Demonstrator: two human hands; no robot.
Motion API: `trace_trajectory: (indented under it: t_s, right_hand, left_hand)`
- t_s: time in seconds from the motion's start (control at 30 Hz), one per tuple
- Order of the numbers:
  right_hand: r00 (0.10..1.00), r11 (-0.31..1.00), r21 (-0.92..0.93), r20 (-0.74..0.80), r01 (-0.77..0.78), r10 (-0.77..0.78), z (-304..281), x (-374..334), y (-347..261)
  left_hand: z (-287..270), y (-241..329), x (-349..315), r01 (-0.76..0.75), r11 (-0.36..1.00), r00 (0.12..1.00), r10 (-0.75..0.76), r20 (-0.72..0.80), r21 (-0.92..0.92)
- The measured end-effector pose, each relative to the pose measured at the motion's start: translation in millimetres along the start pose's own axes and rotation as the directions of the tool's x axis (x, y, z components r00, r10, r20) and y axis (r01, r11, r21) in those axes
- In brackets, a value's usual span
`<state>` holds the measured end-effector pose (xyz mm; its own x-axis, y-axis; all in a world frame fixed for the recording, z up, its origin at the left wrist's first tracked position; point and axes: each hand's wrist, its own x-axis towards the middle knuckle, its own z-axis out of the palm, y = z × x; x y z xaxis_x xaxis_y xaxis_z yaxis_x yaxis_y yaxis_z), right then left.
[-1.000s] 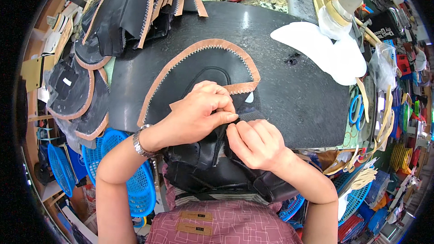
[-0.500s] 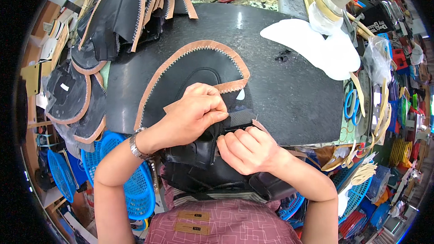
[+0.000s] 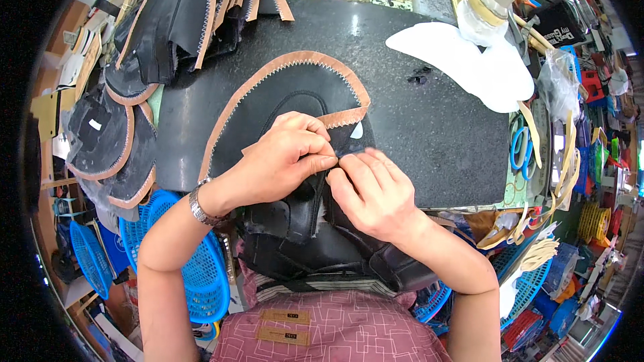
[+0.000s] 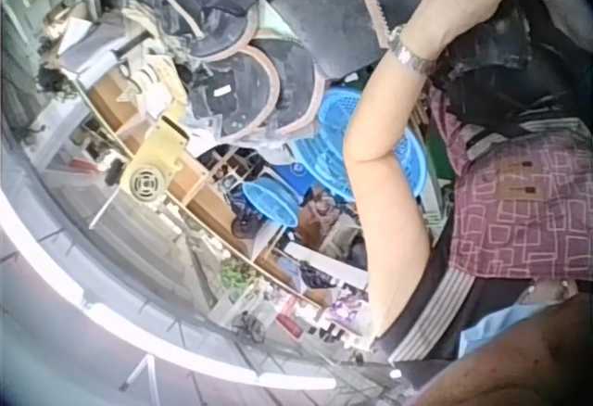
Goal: The person uses a hammer and a metal punch to create holes in the top of a black leather-like bag component. They then retrieve a zipper from a blue basket and attach it to the bag, aligning the zipper tape with the edges and securing it with small black clips.
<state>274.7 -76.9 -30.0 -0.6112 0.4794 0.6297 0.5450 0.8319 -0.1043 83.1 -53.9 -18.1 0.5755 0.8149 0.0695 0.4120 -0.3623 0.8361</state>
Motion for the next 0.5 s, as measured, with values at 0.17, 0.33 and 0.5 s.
trace_trajectory:
  t_s: [0.17, 0.33, 0.5]
  right_hand:
    - [0.996, 0.998, 0.020, 0.055, 0.064, -0.065, -4.8, 1.4, -0.4]
    - [0.995, 0.995, 0.050, 0.028, 0.091, -0.093, -4.2, 0.6, -0.6]
    - [0.992, 0.992, 0.006, 0.007, 0.125, -0.125, -2.7, 2.0, 1.3]
  left_hand:
    - [-1.3, 1.5, -0.1, 0.029, 0.999, 1.000, -0.030, -0.010, -0.025]
    - [0.2, -0.5, -1.6, 0.015, 0.999, 0.999, -0.016, -0.036, -0.031]
    - [-1.4, 0.4, -1.7, 0.025, 0.999, 0.999, -0.026, -0.036, -0.039]
